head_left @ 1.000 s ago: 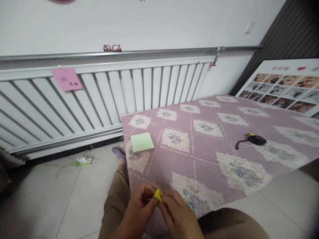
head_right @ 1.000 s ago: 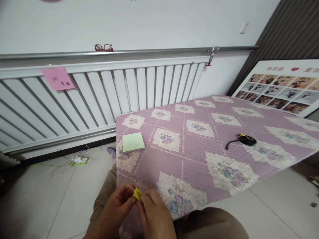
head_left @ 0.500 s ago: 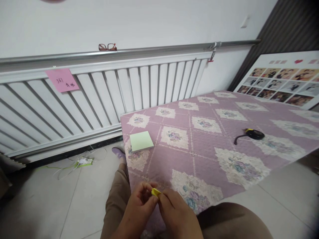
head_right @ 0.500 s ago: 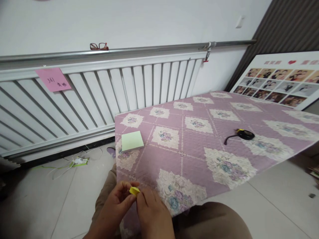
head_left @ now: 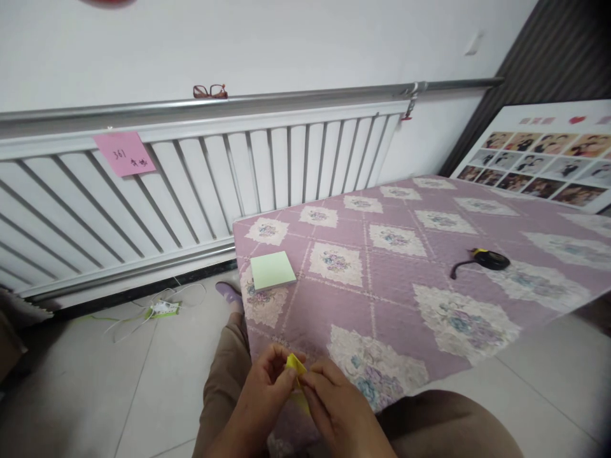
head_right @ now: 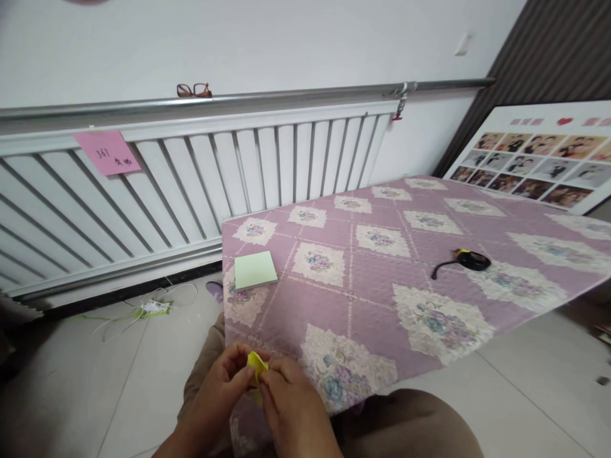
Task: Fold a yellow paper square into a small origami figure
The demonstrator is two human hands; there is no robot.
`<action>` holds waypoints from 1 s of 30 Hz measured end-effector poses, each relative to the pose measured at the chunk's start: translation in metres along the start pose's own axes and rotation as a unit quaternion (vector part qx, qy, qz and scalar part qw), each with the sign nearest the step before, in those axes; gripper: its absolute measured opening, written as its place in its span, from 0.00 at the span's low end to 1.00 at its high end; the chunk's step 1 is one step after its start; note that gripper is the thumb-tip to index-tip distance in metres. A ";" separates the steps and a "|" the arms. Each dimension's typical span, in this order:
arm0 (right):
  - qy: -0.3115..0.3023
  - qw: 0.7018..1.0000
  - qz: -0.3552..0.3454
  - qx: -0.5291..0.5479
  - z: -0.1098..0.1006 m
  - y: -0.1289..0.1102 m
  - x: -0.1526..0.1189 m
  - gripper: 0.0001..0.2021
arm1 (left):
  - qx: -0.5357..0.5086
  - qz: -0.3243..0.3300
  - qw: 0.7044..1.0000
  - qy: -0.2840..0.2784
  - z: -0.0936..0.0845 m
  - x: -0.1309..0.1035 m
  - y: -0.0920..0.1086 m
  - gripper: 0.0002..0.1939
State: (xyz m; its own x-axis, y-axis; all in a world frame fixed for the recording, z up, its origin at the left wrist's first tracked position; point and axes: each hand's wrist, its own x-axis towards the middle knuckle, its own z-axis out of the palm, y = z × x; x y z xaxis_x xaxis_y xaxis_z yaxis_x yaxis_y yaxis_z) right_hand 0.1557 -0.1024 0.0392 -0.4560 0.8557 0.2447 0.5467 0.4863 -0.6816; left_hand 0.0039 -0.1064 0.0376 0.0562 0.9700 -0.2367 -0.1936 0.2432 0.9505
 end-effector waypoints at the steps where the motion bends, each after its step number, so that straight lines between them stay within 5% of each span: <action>1: -0.004 1.000 -0.005 0.013 -0.001 0.001 0.000 0.12 | -0.002 -0.008 1.000 -0.007 0.000 0.001 0.001 0.14; 9: -0.023 0.998 -0.028 -0.049 0.010 0.023 -0.002 0.13 | 0.030 -0.026 0.997 -0.066 -0.003 0.008 0.002 0.10; 15: -0.111 0.986 -0.062 -0.111 -0.005 0.023 0.005 0.11 | 0.059 -0.020 0.991 -0.115 -0.007 0.010 -0.004 0.14; 19: -0.097 0.990 -0.057 -0.083 -0.017 0.019 0.004 0.12 | 0.121 0.064 0.984 -0.117 -0.017 0.005 -0.003 0.24; 23: -0.099 0.992 -0.032 -0.068 -0.024 0.018 0.001 0.13 | 0.235 0.199 0.939 -0.152 -0.026 -0.002 0.009 0.22; 30: -0.142 0.988 -0.043 -0.049 -0.031 0.012 0.004 0.09 | 0.353 0.219 0.860 -0.297 -0.022 0.006 0.040 0.25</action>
State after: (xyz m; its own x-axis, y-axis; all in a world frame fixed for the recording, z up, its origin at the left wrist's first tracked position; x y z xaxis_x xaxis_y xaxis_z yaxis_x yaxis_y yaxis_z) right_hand 0.1821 -0.0873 0.0535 -0.6741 0.7336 0.0860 0.5564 0.5810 -0.5940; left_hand -0.0255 -0.0911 0.0697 0.6603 0.7412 0.1210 0.3075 -0.4138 0.8569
